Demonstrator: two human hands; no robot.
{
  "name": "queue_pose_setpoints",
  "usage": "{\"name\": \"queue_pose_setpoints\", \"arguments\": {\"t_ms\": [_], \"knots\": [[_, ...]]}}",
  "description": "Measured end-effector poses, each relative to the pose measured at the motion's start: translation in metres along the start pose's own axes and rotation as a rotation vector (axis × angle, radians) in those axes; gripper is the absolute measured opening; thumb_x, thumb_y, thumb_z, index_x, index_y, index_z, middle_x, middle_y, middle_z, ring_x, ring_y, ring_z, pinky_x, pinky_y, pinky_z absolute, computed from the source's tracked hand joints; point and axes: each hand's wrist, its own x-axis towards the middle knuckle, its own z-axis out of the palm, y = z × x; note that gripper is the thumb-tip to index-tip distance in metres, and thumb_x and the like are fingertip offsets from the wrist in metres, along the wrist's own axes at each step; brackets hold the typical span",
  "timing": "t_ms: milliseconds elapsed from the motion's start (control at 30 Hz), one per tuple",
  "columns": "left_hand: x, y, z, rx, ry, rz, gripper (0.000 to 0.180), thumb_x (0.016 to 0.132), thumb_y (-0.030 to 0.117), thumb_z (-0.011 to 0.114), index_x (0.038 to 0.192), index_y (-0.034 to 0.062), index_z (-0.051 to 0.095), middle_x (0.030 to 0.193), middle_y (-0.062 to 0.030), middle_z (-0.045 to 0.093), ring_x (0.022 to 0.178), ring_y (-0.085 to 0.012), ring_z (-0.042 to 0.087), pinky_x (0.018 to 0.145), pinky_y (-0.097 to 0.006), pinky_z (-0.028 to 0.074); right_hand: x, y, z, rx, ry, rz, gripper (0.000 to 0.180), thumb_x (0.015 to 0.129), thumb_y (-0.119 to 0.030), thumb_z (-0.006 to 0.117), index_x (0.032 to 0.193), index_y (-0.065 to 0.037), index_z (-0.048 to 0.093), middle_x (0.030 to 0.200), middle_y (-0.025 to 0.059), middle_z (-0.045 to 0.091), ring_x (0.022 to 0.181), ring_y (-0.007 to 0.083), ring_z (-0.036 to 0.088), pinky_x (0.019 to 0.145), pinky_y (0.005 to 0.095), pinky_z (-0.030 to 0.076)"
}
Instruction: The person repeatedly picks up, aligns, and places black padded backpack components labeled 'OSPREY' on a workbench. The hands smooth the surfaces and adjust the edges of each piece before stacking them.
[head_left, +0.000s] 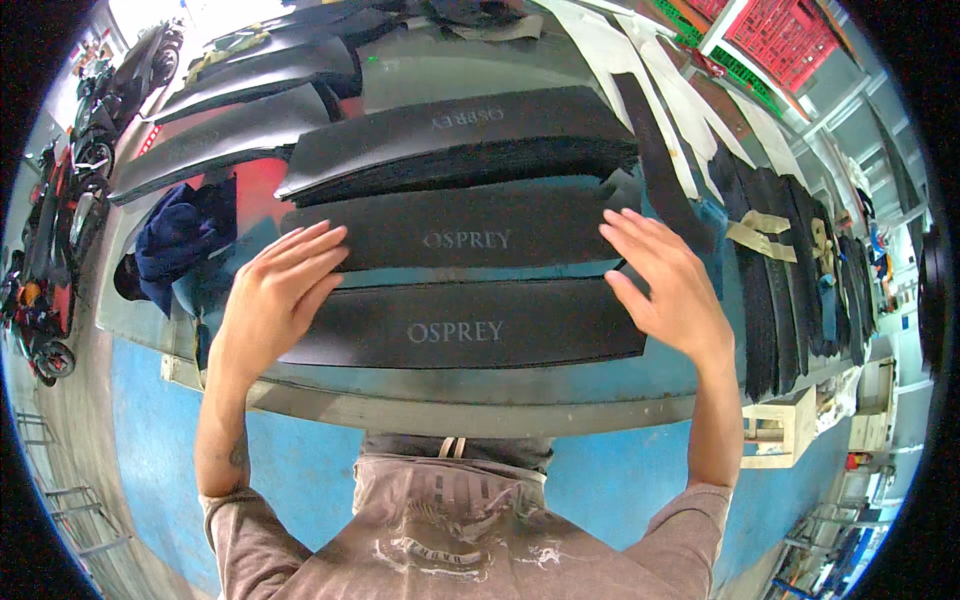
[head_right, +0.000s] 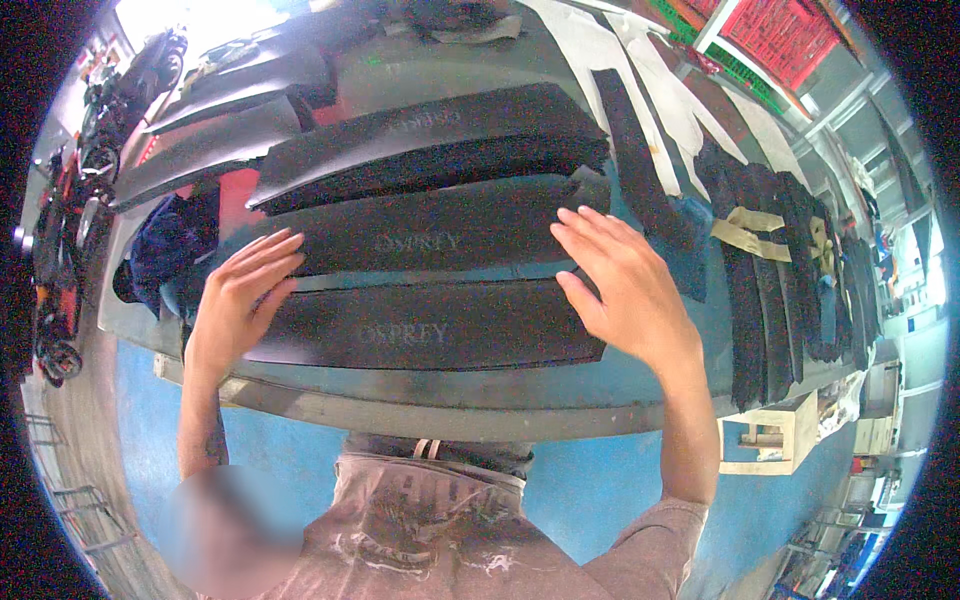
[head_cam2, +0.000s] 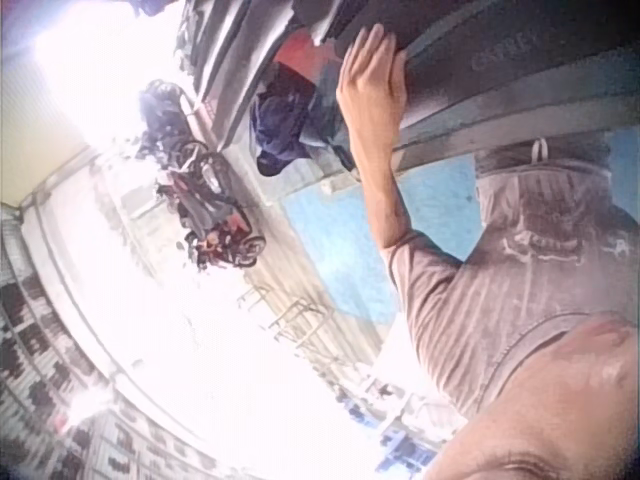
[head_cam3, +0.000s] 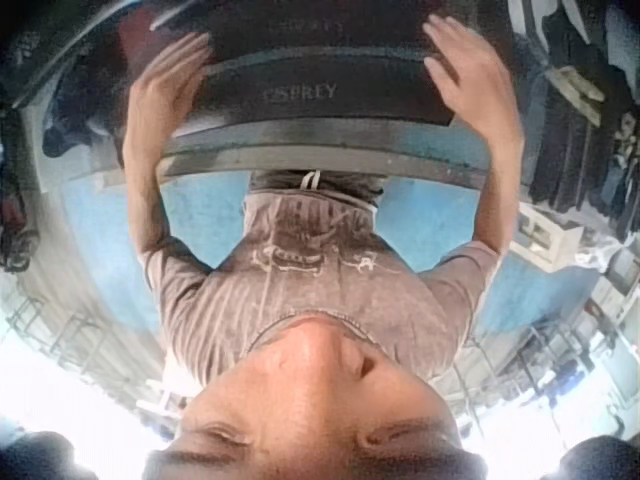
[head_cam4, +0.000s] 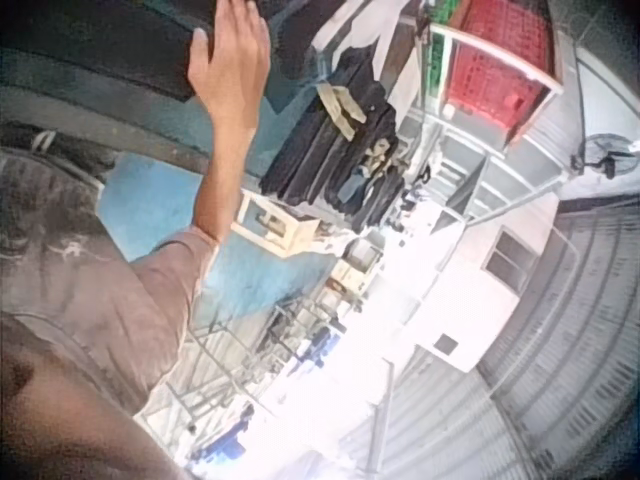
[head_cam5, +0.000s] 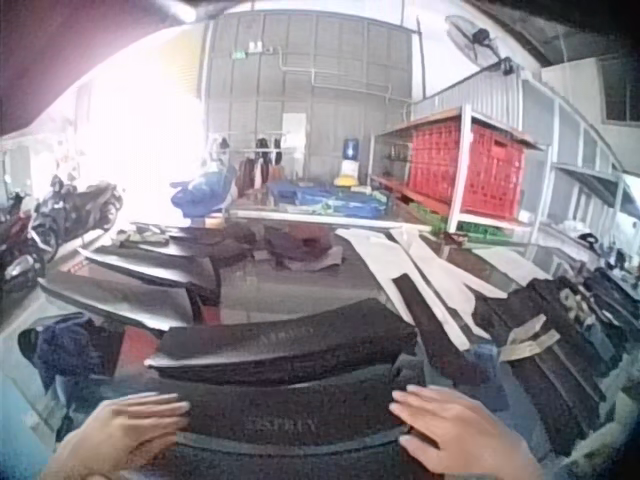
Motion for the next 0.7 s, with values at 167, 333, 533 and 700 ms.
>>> {"name": "queue_pose_setpoints", "arguments": {"t_ms": [167,333,533,700], "knots": [[0.025,-0.023,0.002,-0.086,-0.173,-0.008,0.028,0.092,0.005,0.074,0.117,-0.0061,0.076,0.134,-0.0249,0.071,0.133,-0.0386,0.065,0.113,-0.044,0.053,0.028,0.028,0.019,0.092,-0.113,0.048,0.025,0.096,-0.014,0.069,0.115,-0.002,0.079,0.119,0.0208,0.077,0.105,0.0412,0.074,0.096,0.0475,0.060],[0.026,-0.031,-0.002,-0.193,-0.149,-0.099,0.020,0.093,0.003,0.074,0.112,-0.0007,0.079,0.122,-0.0216,0.077,0.114,-0.0342,0.076,0.096,-0.041,0.061,0.032,0.028,0.009,0.188,-0.121,0.246,0.018,0.096,-0.017,0.074,0.108,-0.006,0.082,0.107,0.0182,0.079,0.095,0.0394,0.077,0.087,0.0455,0.061],[0.015,-0.013,-0.012,-0.218,0.254,-0.187,0.020,0.094,-0.003,0.074,0.113,0.0000,0.079,0.123,-0.0172,0.079,0.115,-0.0247,0.077,0.099,-0.035,0.060,0.010,0.022,0.005,0.236,0.401,0.068,0.027,0.091,0.001,0.075,0.117,-0.003,0.079,0.120,0.0148,0.080,0.112,0.0307,0.078,0.096,0.0376,0.061],[-0.050,-0.003,-0.018,-0.131,0.224,0.042,0.032,0.085,-0.012,0.066,0.110,0.0023,0.079,0.128,-0.0185,0.077,0.131,-0.0387,0.069,0.116,-0.058,0.048,-0.043,0.003,-0.014,0.123,0.225,-0.108,0.047,0.083,0.011,0.066,0.126,-0.006,0.077,0.136,0.0132,0.074,0.133,0.0336,0.067,0.114,0.0499,0.051]]}}
